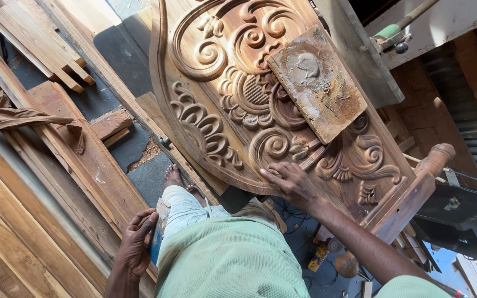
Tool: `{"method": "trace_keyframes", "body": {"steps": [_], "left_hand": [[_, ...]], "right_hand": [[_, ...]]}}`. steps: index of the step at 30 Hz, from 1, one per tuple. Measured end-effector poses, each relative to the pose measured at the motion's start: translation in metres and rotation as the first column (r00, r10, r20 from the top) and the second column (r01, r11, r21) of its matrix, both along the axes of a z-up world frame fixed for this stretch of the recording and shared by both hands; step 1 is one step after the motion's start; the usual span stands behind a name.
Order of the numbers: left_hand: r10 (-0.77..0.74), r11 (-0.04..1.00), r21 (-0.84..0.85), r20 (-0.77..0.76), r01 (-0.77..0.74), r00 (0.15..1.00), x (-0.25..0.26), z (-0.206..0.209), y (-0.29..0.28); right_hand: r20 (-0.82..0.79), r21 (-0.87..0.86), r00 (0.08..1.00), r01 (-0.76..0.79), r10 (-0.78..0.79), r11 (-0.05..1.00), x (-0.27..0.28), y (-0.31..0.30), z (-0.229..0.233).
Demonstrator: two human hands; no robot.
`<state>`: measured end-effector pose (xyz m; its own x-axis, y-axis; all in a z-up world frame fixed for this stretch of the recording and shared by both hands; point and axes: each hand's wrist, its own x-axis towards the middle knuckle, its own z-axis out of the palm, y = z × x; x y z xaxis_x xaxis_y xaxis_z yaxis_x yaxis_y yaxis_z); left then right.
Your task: The person sands a large decorative wood carving using a small piece of sandpaper held by hand, rubbing the surface and detailing the intricate floral patterns.
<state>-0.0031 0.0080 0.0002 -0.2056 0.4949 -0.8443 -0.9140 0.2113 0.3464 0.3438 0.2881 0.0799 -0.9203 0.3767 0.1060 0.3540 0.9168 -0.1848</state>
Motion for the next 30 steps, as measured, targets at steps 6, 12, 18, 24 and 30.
{"method": "trace_keyframes", "body": {"steps": [6,12,18,24,30], "left_hand": [[-0.001,1.000,-0.014,0.019,0.002,1.000,0.003,0.003,0.001],[-0.009,1.000,-0.006,0.018,0.009,1.000,0.005,0.006,-0.003],[-0.023,1.000,0.006,0.017,0.023,1.000,0.008,0.003,0.000],[-0.006,0.999,0.035,-0.005,0.006,1.000,0.007,0.001,-0.009],[-0.011,1.000,-0.015,-0.043,0.011,0.999,0.012,0.008,-0.016]], "right_hand": [[0.089,0.050,0.993,-0.084,0.079,0.995,0.012,0.006,-0.017],[-0.055,0.096,0.995,-0.082,0.088,0.992,0.018,0.013,-0.004],[0.071,-0.029,0.964,-0.255,0.256,0.967,-0.005,0.035,0.003],[0.179,-0.025,0.911,-0.372,0.370,0.928,0.005,0.048,-0.001],[0.155,0.025,0.897,-0.422,0.413,0.906,0.024,0.040,0.001]]}}
